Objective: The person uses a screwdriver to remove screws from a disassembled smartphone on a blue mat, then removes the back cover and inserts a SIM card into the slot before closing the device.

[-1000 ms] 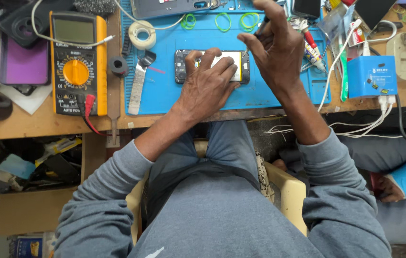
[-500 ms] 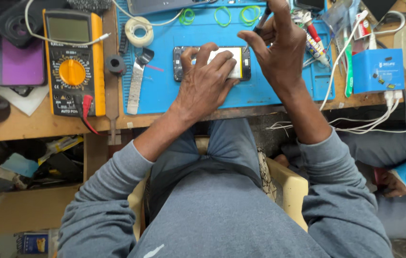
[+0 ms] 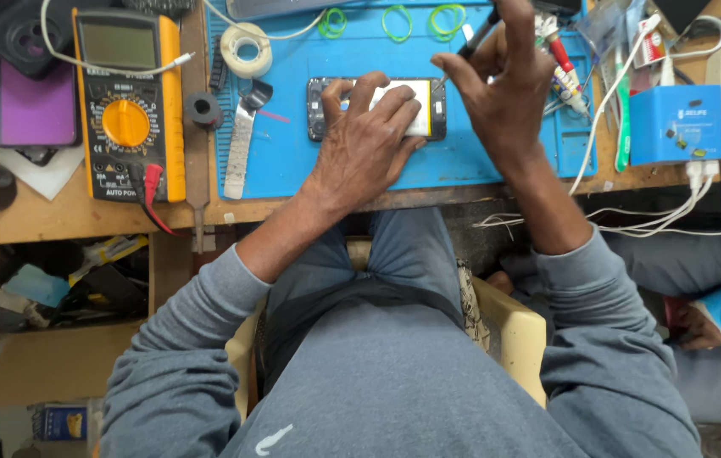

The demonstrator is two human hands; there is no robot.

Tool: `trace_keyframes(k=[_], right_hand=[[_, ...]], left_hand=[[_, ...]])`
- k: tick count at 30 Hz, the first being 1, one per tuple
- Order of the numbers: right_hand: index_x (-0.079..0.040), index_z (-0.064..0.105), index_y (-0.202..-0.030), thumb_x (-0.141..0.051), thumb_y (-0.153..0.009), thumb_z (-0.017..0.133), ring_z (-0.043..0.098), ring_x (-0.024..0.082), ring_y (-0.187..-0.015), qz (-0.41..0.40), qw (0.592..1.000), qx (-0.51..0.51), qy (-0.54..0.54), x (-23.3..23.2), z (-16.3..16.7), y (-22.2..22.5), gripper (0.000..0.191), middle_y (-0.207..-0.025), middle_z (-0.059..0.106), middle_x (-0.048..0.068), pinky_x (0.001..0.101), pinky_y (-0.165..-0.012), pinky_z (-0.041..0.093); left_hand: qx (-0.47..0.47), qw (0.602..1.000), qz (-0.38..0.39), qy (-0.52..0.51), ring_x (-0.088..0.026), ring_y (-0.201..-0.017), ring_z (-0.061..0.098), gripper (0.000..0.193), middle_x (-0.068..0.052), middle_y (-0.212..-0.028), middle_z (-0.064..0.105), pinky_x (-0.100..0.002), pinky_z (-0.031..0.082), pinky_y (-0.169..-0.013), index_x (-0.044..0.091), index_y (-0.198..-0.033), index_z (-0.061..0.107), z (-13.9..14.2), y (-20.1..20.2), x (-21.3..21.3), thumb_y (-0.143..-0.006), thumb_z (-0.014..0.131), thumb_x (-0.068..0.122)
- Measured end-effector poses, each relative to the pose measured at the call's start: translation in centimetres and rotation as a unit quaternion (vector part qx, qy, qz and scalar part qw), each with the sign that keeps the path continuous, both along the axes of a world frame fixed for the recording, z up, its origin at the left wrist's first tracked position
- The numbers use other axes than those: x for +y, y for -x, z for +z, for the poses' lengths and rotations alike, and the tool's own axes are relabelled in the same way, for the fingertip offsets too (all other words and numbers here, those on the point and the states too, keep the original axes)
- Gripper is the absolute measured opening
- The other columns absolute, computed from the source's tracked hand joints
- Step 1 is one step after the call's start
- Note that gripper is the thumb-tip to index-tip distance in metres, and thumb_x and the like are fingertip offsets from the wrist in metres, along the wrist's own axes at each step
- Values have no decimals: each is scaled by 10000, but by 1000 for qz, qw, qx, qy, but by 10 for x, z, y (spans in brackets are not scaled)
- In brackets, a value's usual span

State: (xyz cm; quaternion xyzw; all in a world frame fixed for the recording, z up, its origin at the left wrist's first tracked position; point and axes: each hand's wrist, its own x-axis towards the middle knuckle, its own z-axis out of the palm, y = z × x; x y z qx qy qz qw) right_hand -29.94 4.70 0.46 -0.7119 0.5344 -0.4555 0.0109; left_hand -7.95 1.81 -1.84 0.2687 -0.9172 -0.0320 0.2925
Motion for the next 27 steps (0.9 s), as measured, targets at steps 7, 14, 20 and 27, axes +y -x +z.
trace_keyframes(k=[7,14,20,27], right_hand=[[-135,432,-1489,0,-1010,931,644,179,-709,-10,1000,22,19,-1,-3,-7,704,-808,601,64,284,-695,547],[-146,433,-1498,7,-969,906,595,201,-725,3,1000,7,-11,-2,6,-15,726,-799,518,86,300,-707,578],[-168,390,-1532,25,-1037,913,669,147,-762,25,1000,-1,-4,1,6,-7,746,-810,555,68,256,-731,593],[-154,422,-1539,66,-1030,836,668,131,-784,8,999,-8,-31,-1,16,-16,692,-769,549,41,266,-732,543]], left_hand=[[3,1000,0,-4,-260,-1325,457,356,-20,-1288,634,-514,252,-1090,89,-1213,693,4,0,1,-967,761,336],[4,1000,-1,1,-256,-1310,466,401,-36,-1275,628,-512,256,-1081,67,-1226,691,4,-2,1,-951,761,351],[17,1000,4,16,-280,-1299,471,386,-39,-1272,631,-520,257,-1051,80,-1178,692,-2,2,0,-918,751,358],[3,1000,19,11,-290,-1311,491,369,-41,-1186,629,-552,263,-1065,87,-1122,683,1,2,-2,-881,758,356]])
